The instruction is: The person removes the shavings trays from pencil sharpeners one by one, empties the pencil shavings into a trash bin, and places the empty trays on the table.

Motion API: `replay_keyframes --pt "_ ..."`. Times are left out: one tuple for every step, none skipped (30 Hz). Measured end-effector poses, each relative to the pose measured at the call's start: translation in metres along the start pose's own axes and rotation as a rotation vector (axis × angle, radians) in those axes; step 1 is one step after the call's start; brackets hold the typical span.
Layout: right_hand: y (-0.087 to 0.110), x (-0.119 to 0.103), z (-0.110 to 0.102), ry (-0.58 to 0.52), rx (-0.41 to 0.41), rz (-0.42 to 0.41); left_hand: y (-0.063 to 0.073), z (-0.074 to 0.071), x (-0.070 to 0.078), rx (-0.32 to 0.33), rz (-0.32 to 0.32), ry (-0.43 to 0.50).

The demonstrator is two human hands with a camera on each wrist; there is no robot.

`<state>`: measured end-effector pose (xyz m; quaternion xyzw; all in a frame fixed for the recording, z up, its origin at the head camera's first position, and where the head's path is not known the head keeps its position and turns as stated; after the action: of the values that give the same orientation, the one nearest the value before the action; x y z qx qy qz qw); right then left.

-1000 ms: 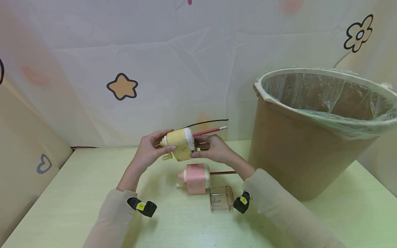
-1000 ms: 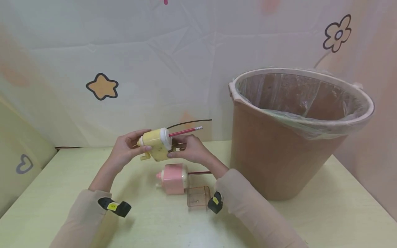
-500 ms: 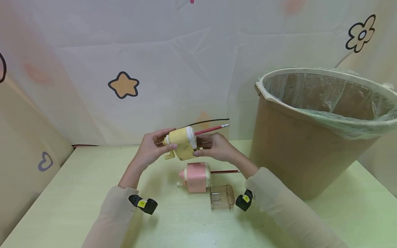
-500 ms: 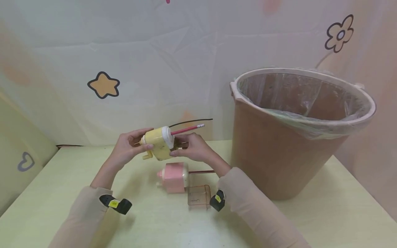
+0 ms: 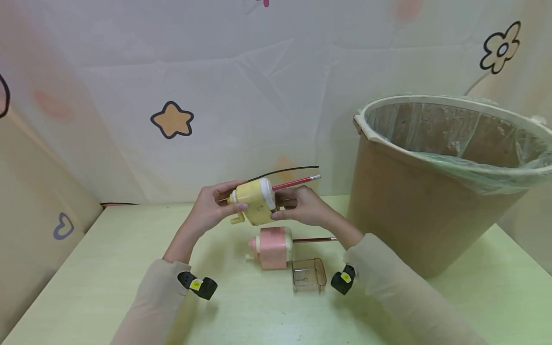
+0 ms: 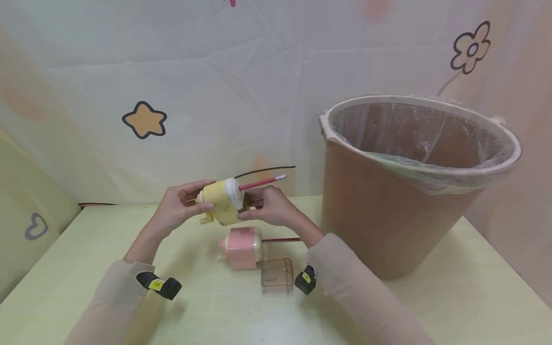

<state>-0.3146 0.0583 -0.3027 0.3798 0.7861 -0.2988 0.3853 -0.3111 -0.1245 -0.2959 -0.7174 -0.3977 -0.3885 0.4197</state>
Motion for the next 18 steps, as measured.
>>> replay_keyframes --pt "0.0002 0.0 -0.0003 0.001 0.003 0.002 -0.0004 -0.0001 0.0002 -0.003 0.0 -0.004" --pt "0.0001 0.0004 -0.0006 0.003 0.007 0.005 -0.0008 -0.0003 0.0002 -0.003 0.003 -0.008" --pt "-0.0001 0.0005 -0.0009 0.009 0.011 0.006 -0.0011 -0.0005 0.0007 -0.004 0.006 -0.009" --pt "-0.0001 0.0003 -0.001 0.009 0.013 0.005 -0.001 -0.0006 0.0016 -0.003 0.009 -0.012" --pt "0.0 0.0002 -0.0012 0.009 0.014 0.006 -0.0007 -0.0008 0.0024 -0.002 0.011 -0.014" --pt "-0.0001 0.0 -0.0013 0.003 0.014 0.005 -0.0006 -0.0012 0.0027 -0.002 0.011 -0.017" --pt "0.0 -0.0003 -0.0015 0.0 0.013 0.004 -0.0004 -0.0015 0.003 -0.003 0.013 -0.022" --pt "0.0002 -0.0003 -0.0016 -0.002 0.012 0.005 -0.0003 -0.0017 0.0036 -0.004 0.015 -0.024" --pt "0.0004 -0.0003 -0.0018 -0.009 0.012 0.005 0.0 -0.0018 0.0045 -0.007 0.016 -0.024" --pt "0.0008 -0.0001 -0.002 -0.018 0.012 0.008 -0.0001 -0.002 0.0047 -0.009 0.018 -0.026" --pt "0.0013 -0.0001 -0.0021 -0.026 0.011 0.011 0.0 -0.002 0.005 -0.011 0.019 -0.029" --pt "0.0019 -0.0001 -0.0022 -0.031 0.011 0.015 -0.0001 -0.0019 0.0052 -0.013 0.02 -0.03" --pt "0.0026 -0.0002 -0.0023 -0.032 0.012 0.017 -0.0001 -0.0017 0.0057 -0.013 0.02 -0.026" --pt "0.0032 -0.0007 -0.0024 -0.037 0.013 0.017 -0.0001 -0.0015 0.006 -0.013 0.019 -0.025" --pt "0.0037 -0.0014 -0.0025 -0.039 0.015 0.015 -0.0002 -0.0015 0.0055 -0.012 0.016 -0.024" --pt "0.004 -0.002 -0.0023 -0.037 0.014 0.015 -0.0002 -0.0014 0.0051 -0.01 0.014 -0.022" --pt "0.0041 -0.0023 -0.0021 -0.036 0.015 0.013 -0.0002 -0.0014 0.0049 -0.007 0.011 -0.02" --pt "0.0041 -0.0027 -0.002 -0.035 0.015 0.01 -0.0001 -0.0014 0.0044 -0.004 0.008 -0.019"
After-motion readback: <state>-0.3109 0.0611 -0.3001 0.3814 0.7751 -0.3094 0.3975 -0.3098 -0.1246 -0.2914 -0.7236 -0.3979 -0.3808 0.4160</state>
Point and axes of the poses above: each hand's wrist, its own y-axis away from the middle knuckle, its own z-axis out of the palm, x = y × z, the point moved 6 cm from there along -y, towards the middle knuckle
